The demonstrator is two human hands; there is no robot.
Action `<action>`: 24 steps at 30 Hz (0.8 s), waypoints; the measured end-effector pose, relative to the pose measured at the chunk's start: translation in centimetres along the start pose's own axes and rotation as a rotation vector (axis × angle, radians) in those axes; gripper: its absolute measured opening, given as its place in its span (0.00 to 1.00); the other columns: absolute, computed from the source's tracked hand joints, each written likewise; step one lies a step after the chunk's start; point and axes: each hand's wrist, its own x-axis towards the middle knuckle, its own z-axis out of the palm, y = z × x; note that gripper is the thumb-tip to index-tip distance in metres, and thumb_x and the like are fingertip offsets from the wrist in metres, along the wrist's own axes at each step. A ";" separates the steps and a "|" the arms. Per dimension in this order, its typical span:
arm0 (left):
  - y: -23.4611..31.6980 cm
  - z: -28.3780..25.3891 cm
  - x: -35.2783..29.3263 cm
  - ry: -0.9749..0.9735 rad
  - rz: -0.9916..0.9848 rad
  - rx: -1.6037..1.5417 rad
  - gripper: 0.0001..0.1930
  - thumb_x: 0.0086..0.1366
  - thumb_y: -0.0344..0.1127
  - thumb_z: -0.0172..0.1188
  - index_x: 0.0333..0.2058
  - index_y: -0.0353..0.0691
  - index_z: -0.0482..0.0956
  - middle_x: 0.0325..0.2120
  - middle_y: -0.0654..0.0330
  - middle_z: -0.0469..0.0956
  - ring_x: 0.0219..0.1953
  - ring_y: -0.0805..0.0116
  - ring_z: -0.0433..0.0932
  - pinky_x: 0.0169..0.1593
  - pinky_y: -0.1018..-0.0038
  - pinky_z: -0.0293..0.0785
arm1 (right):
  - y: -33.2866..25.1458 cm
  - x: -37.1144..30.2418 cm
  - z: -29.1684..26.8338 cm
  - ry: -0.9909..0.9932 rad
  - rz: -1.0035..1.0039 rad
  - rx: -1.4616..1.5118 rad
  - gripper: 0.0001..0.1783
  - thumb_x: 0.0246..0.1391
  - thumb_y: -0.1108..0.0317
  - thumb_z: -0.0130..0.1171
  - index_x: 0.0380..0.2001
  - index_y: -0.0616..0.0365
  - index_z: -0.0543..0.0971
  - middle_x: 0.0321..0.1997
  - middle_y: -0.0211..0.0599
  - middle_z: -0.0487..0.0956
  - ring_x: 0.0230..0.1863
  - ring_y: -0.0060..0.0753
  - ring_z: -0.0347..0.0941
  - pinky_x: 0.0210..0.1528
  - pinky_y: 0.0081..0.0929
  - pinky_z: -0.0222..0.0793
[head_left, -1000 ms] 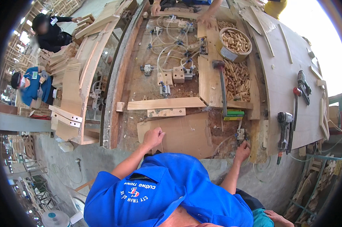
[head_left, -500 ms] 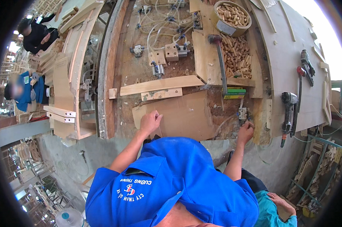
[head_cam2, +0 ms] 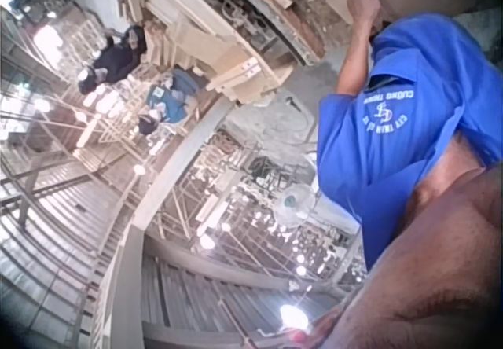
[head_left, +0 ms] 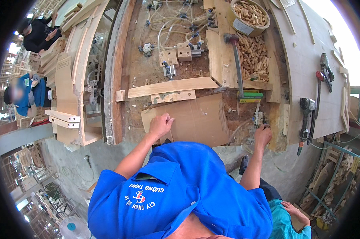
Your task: The person assembles wooden frames by aligning two pieces, tapping them together with a hammer, and securing them with a nail gun. The person repeats this process for multiple frames on a workbench.
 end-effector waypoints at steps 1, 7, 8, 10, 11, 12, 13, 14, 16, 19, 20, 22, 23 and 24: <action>-0.1 0.1 -0.1 -0.004 -0.003 -0.004 0.17 0.70 0.48 0.66 0.33 0.39 0.83 0.27 0.47 0.85 0.33 0.42 0.85 0.39 0.48 0.79 | -0.1 -0.1 0.0 0.013 -0.008 0.036 0.20 0.66 0.57 0.63 0.37 0.68 0.88 0.40 0.64 0.86 0.45 0.69 0.83 0.51 0.56 0.74; 0.4 -0.4 0.0 -0.024 -0.011 -0.004 0.17 0.70 0.48 0.66 0.33 0.39 0.83 0.27 0.46 0.85 0.34 0.40 0.85 0.40 0.47 0.80 | 0.4 -0.5 1.1 0.162 -0.011 0.139 0.25 0.68 0.52 0.61 0.34 0.68 0.88 0.35 0.62 0.87 0.40 0.65 0.84 0.45 0.54 0.76; 0.4 -0.5 0.0 -0.018 -0.014 0.003 0.17 0.70 0.48 0.66 0.33 0.38 0.83 0.27 0.46 0.85 0.34 0.40 0.85 0.40 0.47 0.80 | 0.3 -0.5 1.2 0.158 -0.011 0.140 0.26 0.68 0.51 0.61 0.33 0.68 0.88 0.34 0.62 0.87 0.39 0.65 0.84 0.44 0.54 0.76; 0.5 -0.3 -0.2 -0.014 -0.020 0.007 0.16 0.70 0.47 0.67 0.33 0.38 0.83 0.28 0.46 0.85 0.34 0.40 0.85 0.40 0.47 0.80 | 0.4 -0.5 1.1 0.168 -0.020 0.140 0.27 0.68 0.51 0.62 0.31 0.69 0.88 0.33 0.62 0.86 0.38 0.65 0.84 0.43 0.54 0.76; 0.5 -0.4 -0.1 -0.011 -0.022 0.012 0.16 0.70 0.47 0.67 0.33 0.38 0.83 0.28 0.45 0.86 0.34 0.40 0.85 0.40 0.47 0.80 | 0.3 -0.5 1.2 0.183 -0.029 0.147 0.28 0.68 0.50 0.62 0.31 0.70 0.88 0.32 0.62 0.86 0.37 0.65 0.84 0.43 0.54 0.76; 0.5 -0.4 -0.2 -0.015 -0.027 0.017 0.16 0.70 0.47 0.67 0.33 0.38 0.83 0.28 0.45 0.86 0.34 0.40 0.85 0.40 0.47 0.80 | 0.3 -0.5 1.3 0.194 -0.035 0.151 0.28 0.68 0.50 0.62 0.30 0.70 0.88 0.31 0.62 0.86 0.37 0.65 0.84 0.43 0.54 0.76; 0.6 -0.3 -0.2 -0.014 -0.027 0.018 0.16 0.70 0.47 0.67 0.34 0.38 0.83 0.28 0.45 0.86 0.34 0.40 0.85 0.40 0.47 0.80 | 0.4 -0.5 1.3 0.203 -0.038 0.154 0.28 0.68 0.50 0.62 0.30 0.70 0.88 0.31 0.62 0.86 0.36 0.65 0.84 0.42 0.54 0.76; 0.6 -0.2 -0.1 -0.013 -0.027 0.018 0.16 0.70 0.47 0.67 0.34 0.38 0.83 0.28 0.45 0.86 0.34 0.40 0.85 0.41 0.47 0.80 | 0.5 -0.4 1.3 0.211 -0.040 0.158 0.29 0.68 0.50 0.62 0.29 0.70 0.88 0.31 0.62 0.86 0.36 0.66 0.84 0.42 0.54 0.76; 0.5 -0.2 -0.2 -0.009 -0.025 0.021 0.16 0.70 0.46 0.67 0.34 0.38 0.83 0.28 0.45 0.85 0.34 0.40 0.85 0.41 0.47 0.80 | 0.3 -0.5 1.3 0.204 -0.038 0.166 0.29 0.68 0.50 0.62 0.29 0.70 0.88 0.31 0.62 0.86 0.36 0.66 0.84 0.42 0.54 0.76; 0.6 -0.3 -0.1 -0.003 -0.006 0.007 0.16 0.70 0.46 0.66 0.33 0.37 0.83 0.28 0.44 0.85 0.34 0.39 0.85 0.41 0.47 0.80 | 0.4 -0.6 1.2 0.188 -0.025 0.171 0.28 0.68 0.51 0.62 0.29 0.70 0.88 0.31 0.62 0.86 0.36 0.66 0.84 0.42 0.54 0.76; 0.6 -0.3 -0.1 -0.003 -0.004 -0.001 0.16 0.70 0.46 0.66 0.33 0.37 0.82 0.28 0.44 0.85 0.34 0.39 0.85 0.41 0.46 0.79 | 0.5 -0.6 1.2 0.192 -0.023 0.173 0.28 0.68 0.51 0.62 0.29 0.70 0.87 0.31 0.62 0.86 0.36 0.66 0.84 0.42 0.54 0.76; 0.6 -0.3 -0.2 0.000 -0.012 -0.004 0.16 0.70 0.46 0.66 0.33 0.37 0.82 0.28 0.44 0.85 0.34 0.39 0.85 0.41 0.46 0.79 | 0.4 -0.7 1.2 0.196 -0.034 0.190 0.28 0.68 0.51 0.62 0.29 0.69 0.87 0.31 0.62 0.86 0.37 0.66 0.84 0.42 0.54 0.76; 0.6 -0.3 -0.3 0.000 -0.016 0.000 0.16 0.70 0.46 0.66 0.33 0.37 0.82 0.28 0.44 0.85 0.34 0.39 0.85 0.41 0.46 0.79 | 0.3 -0.7 1.3 0.202 -0.042 0.203 0.27 0.69 0.51 0.62 0.29 0.69 0.87 0.31 0.62 0.86 0.37 0.66 0.84 0.42 0.54 0.76; 0.6 -0.2 -0.4 -0.008 -0.018 0.001 0.16 0.70 0.46 0.66 0.33 0.37 0.82 0.28 0.44 0.85 0.34 0.39 0.85 0.41 0.46 0.79 | 0.5 -0.9 1.2 0.209 -0.046 0.209 0.27 0.69 0.51 0.62 0.30 0.69 0.87 0.32 0.62 0.86 0.37 0.66 0.84 0.43 0.54 0.76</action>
